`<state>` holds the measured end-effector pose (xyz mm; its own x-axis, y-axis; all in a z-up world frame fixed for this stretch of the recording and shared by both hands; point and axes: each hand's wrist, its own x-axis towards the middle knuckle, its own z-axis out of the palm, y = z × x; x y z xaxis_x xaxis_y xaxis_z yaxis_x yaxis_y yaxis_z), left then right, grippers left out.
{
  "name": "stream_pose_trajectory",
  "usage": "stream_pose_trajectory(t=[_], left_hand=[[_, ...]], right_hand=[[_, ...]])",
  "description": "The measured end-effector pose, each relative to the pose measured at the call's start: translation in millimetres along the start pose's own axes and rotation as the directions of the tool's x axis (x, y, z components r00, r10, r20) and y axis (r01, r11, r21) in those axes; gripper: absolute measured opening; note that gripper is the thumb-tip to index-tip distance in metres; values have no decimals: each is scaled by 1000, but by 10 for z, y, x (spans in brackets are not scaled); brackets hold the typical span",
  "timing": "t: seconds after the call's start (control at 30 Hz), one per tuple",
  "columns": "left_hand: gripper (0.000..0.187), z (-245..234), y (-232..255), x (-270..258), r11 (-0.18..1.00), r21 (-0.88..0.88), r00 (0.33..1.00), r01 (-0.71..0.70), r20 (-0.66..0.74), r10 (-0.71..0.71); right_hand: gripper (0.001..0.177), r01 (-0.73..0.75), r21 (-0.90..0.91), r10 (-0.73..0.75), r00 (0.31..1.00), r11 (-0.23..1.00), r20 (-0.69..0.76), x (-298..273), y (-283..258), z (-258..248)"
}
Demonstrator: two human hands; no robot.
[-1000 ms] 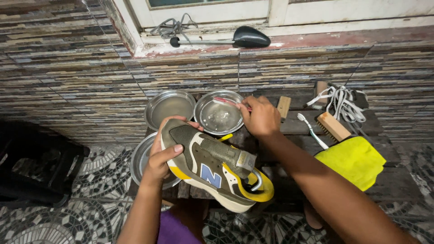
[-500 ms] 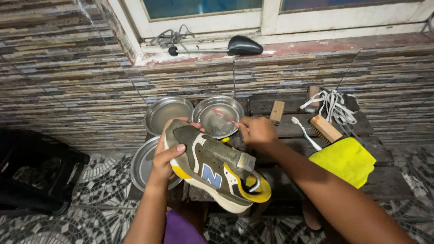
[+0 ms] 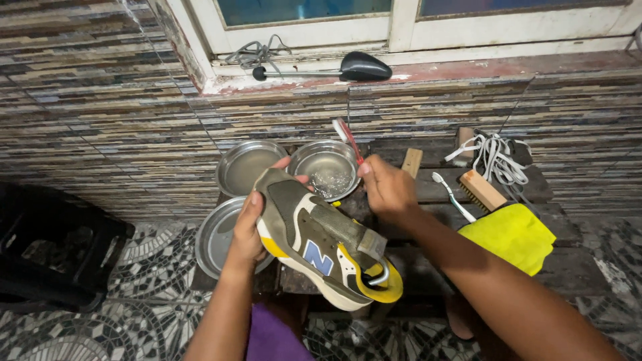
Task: Using a toothbrush to clean the midsole and side details of a sneaker with water or cleaning solution.
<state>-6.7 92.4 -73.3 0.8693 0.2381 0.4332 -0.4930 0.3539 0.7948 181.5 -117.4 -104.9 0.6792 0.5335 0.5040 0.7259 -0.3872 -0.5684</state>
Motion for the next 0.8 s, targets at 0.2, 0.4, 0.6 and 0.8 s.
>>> stream_pose_trajectory(t=[0.2, 0.4, 0.6, 0.8], left_hand=[[86, -14, -52, -23, 998, -54, 1000, 27, 17, -26], [81, 234, -95, -11, 994, -111, 1000, -4, 14, 6], [73, 432, -35, 12, 999, -28, 1000, 24, -8, -24], [70, 564, -50, 76, 999, 27, 999, 40, -2, -40]], right_hand=[[34, -105, -138, 125, 981, 985, 146, -116, 48, 67], [31, -101, -147, 122, 982, 984, 144, -38, 55, -197], [35, -111, -161, 140, 973, 981, 186, -7, -248, -727], [15, 139, -37, -139, 990, 990, 12, -149, -387, -1463]])
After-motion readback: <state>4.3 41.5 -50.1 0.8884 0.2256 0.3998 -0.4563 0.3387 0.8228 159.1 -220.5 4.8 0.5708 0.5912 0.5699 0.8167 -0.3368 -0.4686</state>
